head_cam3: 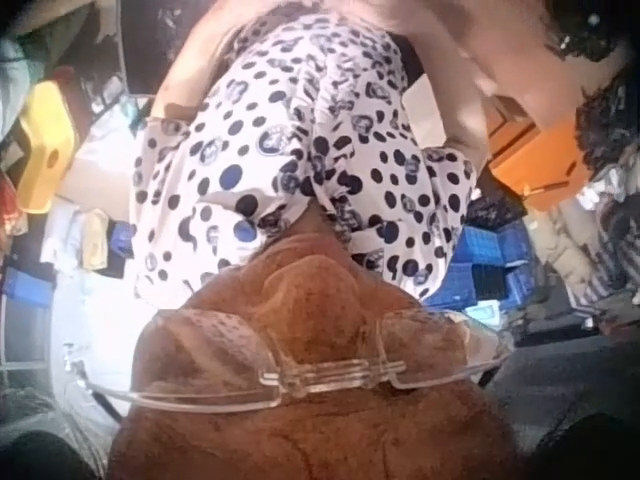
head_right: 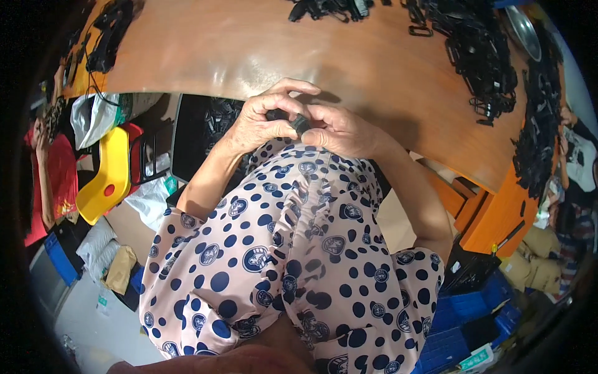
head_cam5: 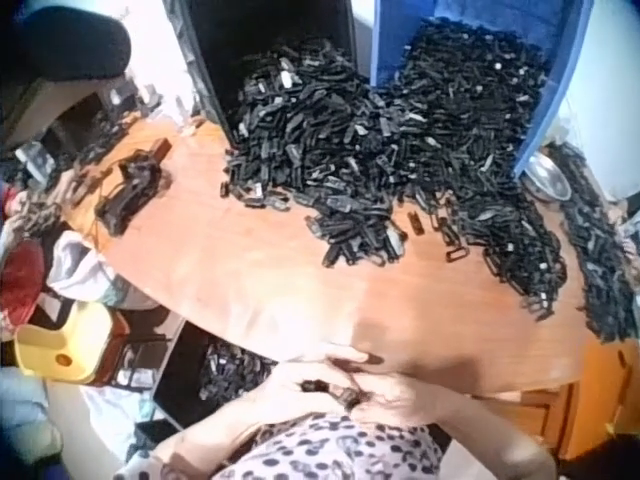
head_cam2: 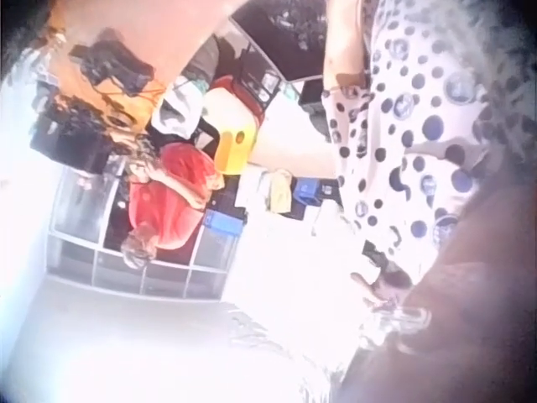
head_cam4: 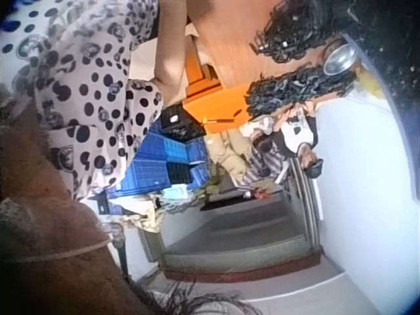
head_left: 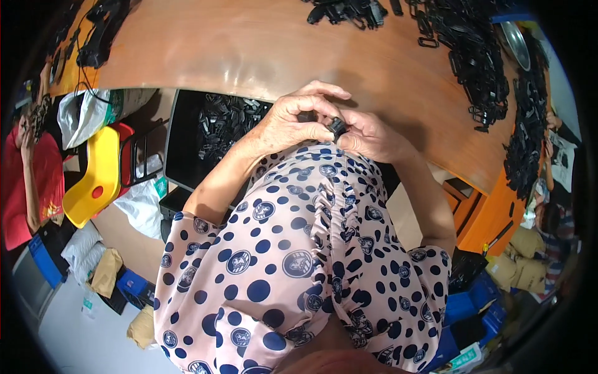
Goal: The person assembles plastic buckle components by fitting the individual pieces together by hand and placing the assembled buckles on the table.
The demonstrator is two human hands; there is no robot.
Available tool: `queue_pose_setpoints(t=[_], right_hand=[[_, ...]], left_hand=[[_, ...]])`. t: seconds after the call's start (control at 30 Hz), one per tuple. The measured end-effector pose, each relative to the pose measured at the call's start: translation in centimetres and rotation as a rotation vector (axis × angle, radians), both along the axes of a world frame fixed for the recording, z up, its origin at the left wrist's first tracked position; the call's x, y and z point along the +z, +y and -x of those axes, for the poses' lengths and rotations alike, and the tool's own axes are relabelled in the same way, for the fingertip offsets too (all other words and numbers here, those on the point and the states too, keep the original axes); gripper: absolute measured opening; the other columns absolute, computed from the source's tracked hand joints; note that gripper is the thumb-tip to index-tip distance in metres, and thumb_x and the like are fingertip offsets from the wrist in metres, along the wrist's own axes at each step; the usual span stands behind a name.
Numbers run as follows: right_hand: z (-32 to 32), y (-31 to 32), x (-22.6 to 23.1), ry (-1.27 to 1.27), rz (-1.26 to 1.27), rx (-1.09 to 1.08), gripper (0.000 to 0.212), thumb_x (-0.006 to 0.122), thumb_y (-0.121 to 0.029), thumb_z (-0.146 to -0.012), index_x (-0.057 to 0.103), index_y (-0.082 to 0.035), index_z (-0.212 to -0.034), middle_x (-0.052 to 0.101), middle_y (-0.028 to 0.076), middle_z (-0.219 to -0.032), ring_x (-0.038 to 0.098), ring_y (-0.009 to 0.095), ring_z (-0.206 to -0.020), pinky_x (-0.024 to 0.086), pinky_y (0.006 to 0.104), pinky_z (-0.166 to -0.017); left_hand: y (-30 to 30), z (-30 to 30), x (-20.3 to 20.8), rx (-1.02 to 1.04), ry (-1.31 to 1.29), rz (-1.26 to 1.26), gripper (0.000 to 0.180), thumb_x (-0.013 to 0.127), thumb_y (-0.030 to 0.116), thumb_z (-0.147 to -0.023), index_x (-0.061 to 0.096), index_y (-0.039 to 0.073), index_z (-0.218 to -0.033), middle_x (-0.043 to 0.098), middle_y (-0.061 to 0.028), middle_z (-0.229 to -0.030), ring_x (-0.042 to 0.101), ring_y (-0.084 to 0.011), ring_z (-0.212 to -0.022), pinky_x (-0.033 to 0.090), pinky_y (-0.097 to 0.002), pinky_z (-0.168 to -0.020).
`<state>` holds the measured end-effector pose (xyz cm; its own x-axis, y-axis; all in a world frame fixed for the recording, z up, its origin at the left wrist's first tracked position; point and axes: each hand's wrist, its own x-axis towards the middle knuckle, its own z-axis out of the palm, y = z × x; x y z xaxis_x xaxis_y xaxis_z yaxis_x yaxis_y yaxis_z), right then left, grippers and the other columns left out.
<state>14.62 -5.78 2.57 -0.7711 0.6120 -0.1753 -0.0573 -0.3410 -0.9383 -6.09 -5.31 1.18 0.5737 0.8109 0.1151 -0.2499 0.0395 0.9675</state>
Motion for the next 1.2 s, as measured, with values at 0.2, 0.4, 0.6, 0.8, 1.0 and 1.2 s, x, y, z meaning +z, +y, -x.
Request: queue_pose_setpoints(t=[0.2, 0.4, 0.6, 0.8, 1.0, 1.2], right_hand=[[2.2, 0.1, -0.9, -0.024, -0.454, -0.075, 0.02, 0.064, -0.012, -0.08, 0.056, 0.004, -0.09, 0.051, 0.007, -0.084, 0.052, 0.019, -0.083, 0.043, 0.0301, -0.074], [3.9, 0.7, 0.2, -0.205, -0.362, -0.009, 0.052, 0.073, -0.018, -0.074, 0.049, -0.006, -0.119, 0.049, 0.007, -0.102, 0.051, 0.019, -0.087, 0.045, 0.0304, -0.071], [1.9, 0.4, -2.0, -0.284, -0.396, -0.326, 0.035, 0.067, -0.003, -0.08, 0.054, 0.0, -0.113, 0.058, 0.007, -0.087, 0.054, 0.01, -0.07, 0.046, 0.022, -0.063], [1.8, 0.4, -3.2, -0.424, -0.412, -0.416, 0.018, 0.062, -0.004, -0.084, 0.059, 0.001, -0.101, 0.06, 0.008, -0.081, 0.055, 0.011, -0.067, 0.046, 0.0234, -0.06], [2.6, 0.0, -1.7, -0.518, -0.54, -0.445, 0.009, 0.06, -0.006, -0.084, 0.061, 0.0, -0.091, 0.057, 0.011, -0.074, 0.054, 0.016, -0.06, 0.043, 0.0277, -0.055], [3.4, -0.3, -0.9, -0.501, -0.598, -0.505, 0.004, 0.059, -0.001, -0.082, 0.059, 0.0, -0.086, 0.057, 0.011, -0.073, 0.054, 0.019, -0.058, 0.043, 0.0278, -0.053]], left_hand=[[-1.0, 1.8, 1.0, 0.068, 0.129, -0.054, 0.029, 0.078, 0.019, -0.067, 0.071, 0.007, -0.092, 0.055, -0.0121, -0.121, 0.054, -0.0218, -0.106, 0.046, -0.0352, -0.087], [-2.1, 5.2, 3.0, 0.189, 0.424, -0.25, 0.028, 0.077, 0.016, -0.07, 0.068, 0.006, -0.095, 0.055, -0.009, -0.116, 0.059, -0.0163, -0.084, 0.051, -0.0298, -0.071], [-5.1, 14.3, 3.1, 0.186, 1.301, -0.364, 0.039, 0.064, 0.038, -0.079, 0.062, 0.007, -0.103, 0.057, -0.0108, -0.115, 0.06, -0.0307, -0.095, 0.05, -0.0377, -0.076], [2.8, 15.9, 5.3, 0.422, 1.039, -0.404, 0.024, 0.06, 0.023, -0.086, 0.061, 0.007, -0.103, 0.06, -0.0098, -0.106, 0.061, -0.0317, -0.092, 0.049, -0.0377, -0.077], [22.0, 21.4, -0.9, 0.978, 0.969, -0.563, 0.029, 0.052, 0.019, -0.089, 0.058, 0.007, -0.114, 0.054, -0.0178, -0.118, 0.052, -0.0352, -0.109, 0.044, -0.0399, -0.091], [34.9, 22.2, -3.5, 1.059, 0.797, -0.558, 0.043, 0.048, 0.036, -0.089, 0.055, 0.006, -0.12, 0.05, -0.018, -0.125, 0.045, -0.0338, -0.119, 0.036, -0.0398, -0.101]])
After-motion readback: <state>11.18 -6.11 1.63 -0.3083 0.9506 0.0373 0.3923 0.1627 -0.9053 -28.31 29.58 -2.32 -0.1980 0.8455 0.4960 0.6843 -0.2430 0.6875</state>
